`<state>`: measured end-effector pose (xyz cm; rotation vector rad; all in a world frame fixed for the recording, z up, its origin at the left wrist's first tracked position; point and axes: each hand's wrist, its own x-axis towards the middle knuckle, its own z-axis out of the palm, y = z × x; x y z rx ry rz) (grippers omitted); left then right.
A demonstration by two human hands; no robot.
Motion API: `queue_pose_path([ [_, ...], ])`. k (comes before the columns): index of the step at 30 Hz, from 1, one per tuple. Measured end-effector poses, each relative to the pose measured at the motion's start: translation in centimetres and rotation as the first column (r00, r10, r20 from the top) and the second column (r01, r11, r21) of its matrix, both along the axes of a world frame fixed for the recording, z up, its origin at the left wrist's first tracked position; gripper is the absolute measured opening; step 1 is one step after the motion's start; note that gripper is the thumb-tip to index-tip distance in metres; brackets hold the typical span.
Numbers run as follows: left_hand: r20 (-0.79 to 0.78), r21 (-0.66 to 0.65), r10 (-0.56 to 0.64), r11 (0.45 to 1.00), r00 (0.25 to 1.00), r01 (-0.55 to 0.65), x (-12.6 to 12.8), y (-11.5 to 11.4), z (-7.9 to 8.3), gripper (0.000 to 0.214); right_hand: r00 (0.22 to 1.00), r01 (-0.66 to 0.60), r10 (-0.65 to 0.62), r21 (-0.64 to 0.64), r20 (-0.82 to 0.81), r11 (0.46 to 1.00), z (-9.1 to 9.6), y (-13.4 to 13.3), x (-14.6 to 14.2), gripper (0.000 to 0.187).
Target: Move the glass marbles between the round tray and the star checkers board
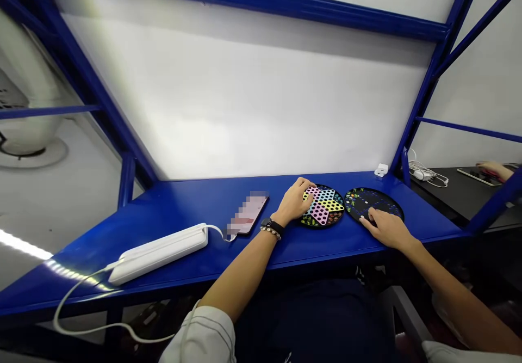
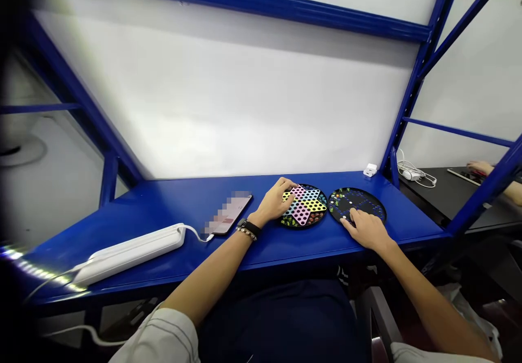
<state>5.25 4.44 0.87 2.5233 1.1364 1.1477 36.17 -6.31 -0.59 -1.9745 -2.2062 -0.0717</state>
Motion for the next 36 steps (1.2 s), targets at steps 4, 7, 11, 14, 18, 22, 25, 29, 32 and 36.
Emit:
queue_pose_path([
  [4,-0.013,-0.001,-0.002,1.000,1.000,0.002,0.0,0.0,-0.1,0.026,0.987,-0.139,0.138,0.007,0.079,0.990,-0.7,0.4,-0.2,0.034],
  [7,-0.016,-0.007,-0.004,1.000,1.000,0.004,0.0,-0.1,-0.1,0.025,0.975,-0.219,0.218,0.007,0.033,0.976,-0.9,0.7,-0.2,0.033],
  [11,-0.013,-0.002,-0.009,1.000,1.000,0.009,0.0,0.0,-0.1,0.025,0.968,-0.241,0.241,0.003,-0.066,0.971,-0.9,1.0,-0.2,0.041],
  [14,-0.016,-0.001,-0.009,1.000,1.000,0.009,0.0,0.0,-0.1,0.025,0.965,-0.239,0.239,0.008,-0.105,0.971,-0.8,1.0,-0.2,0.048],
  [18,-0.022,0.000,-0.002,1.000,1.000,0.002,0.0,-0.1,0.0,0.025,0.965,-0.213,0.213,0.020,-0.153,0.977,-0.7,1.0,-0.3,0.056],
  [22,-0.020,-0.002,-0.013,1.000,1.000,0.013,0.0,-0.3,0.0,0.025,0.963,-0.170,0.164,-0.007,-0.215,0.985,-0.2,1.3,-0.6,0.063],
  [25,-0.022,-0.010,-0.016,1.000,1.000,0.016,0.0,-0.2,0.0,0.025,0.929,-0.168,0.173,0.042,-0.327,0.985,0.4,2.8,-0.3,0.064],
  [29,-0.021,-0.006,-0.018,1.000,1.000,0.018,0.0,-0.1,-0.1,0.025,0.894,-0.063,0.144,0.198,-0.425,0.978,1.2,6.9,0.4,0.057],
  [32,-0.011,-0.003,-0.016,1.000,1.000,0.016,-0.1,-0.1,-0.1,0.023,0.905,0.004,0.060,0.150,-0.422,0.989,1.3,9.9,0.6,0.043],
  [36,-0.020,-0.010,-0.011,1.000,1.000,0.011,-0.2,-0.2,0.0,0.022,0.962,0.048,-0.053,-0.026,-0.266,0.999,0.5,12.0,-0.3,0.026],
])
